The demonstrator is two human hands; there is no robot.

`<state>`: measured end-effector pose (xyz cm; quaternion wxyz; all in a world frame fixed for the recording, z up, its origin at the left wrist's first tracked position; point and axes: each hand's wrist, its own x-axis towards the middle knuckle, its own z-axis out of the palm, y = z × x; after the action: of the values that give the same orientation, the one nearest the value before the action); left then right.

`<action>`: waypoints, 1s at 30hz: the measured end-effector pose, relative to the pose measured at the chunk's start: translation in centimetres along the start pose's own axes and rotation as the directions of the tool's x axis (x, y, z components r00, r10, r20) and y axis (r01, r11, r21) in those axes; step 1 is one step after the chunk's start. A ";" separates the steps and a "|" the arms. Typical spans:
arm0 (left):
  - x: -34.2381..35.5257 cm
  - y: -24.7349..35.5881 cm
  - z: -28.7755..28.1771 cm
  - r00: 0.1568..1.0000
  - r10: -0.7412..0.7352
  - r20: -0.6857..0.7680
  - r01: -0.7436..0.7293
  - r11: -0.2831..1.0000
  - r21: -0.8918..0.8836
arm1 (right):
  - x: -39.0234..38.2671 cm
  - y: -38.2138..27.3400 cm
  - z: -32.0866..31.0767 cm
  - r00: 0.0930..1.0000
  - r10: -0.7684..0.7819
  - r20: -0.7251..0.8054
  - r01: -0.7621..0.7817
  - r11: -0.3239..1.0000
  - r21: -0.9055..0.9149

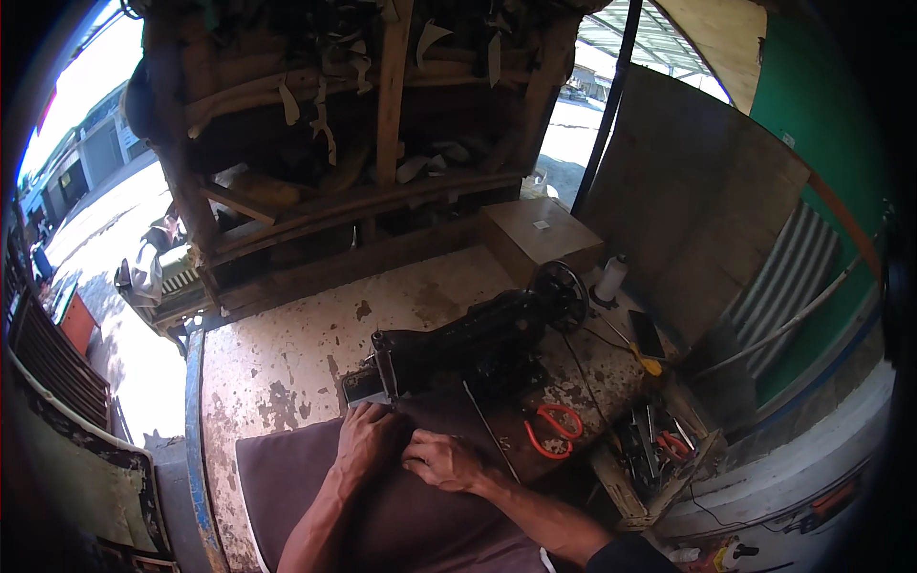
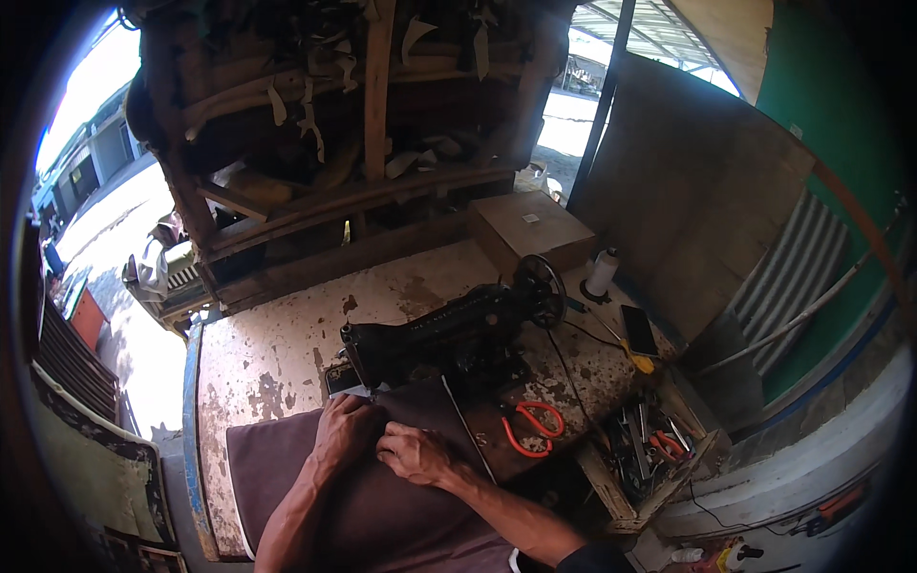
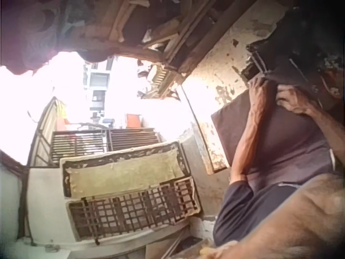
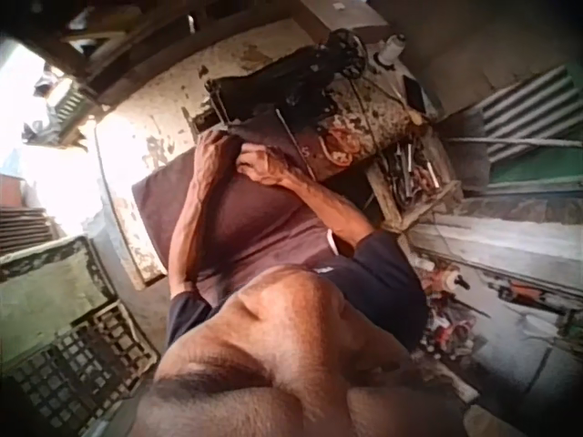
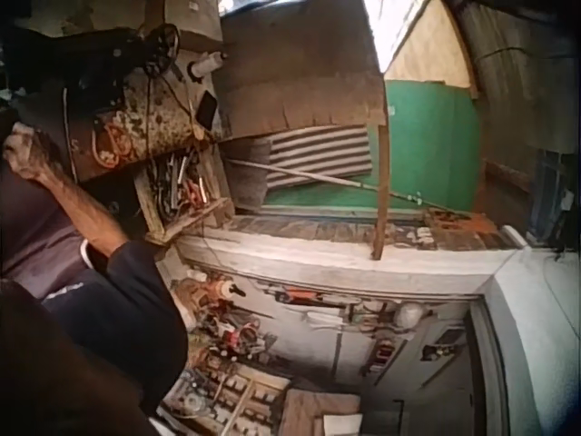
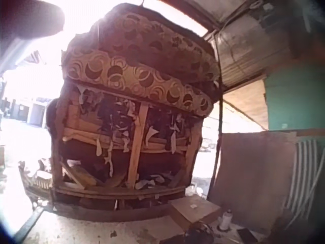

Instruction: The person aligns a brown fabric cover over a padded seat frame and sews the edges together using a sewing machine. They then trim the excess fabric from the perimeter using shears.

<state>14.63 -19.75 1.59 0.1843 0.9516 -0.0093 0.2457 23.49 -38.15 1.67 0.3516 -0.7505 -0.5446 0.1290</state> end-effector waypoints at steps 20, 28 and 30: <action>-1.9 1.9 1.4 0.989 -0.143 -0.024 0.144 0.989 0.029 | 15.8 16.7 1.1 0.705 -0.690 -0.166 0.484 0.638 -0.599; -3.8 2.3 1.1 0.972 -0.233 -0.016 0.233 0.972 0.026 | 17.4 15.4 4.5 0.963 -0.157 -0.219 0.220 0.928 0.302; -3.8 2.1 0.6 0.972 -0.235 -0.010 0.235 0.972 0.014 | 17.2 13.3 2.6 0.912 -0.344 -0.222 0.341 0.939 -0.056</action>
<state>11.32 -22.18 -0.01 0.2050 0.9464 0.1059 0.2262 38.11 -23.68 -5.83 0.4228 -0.6561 -0.6246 -0.0260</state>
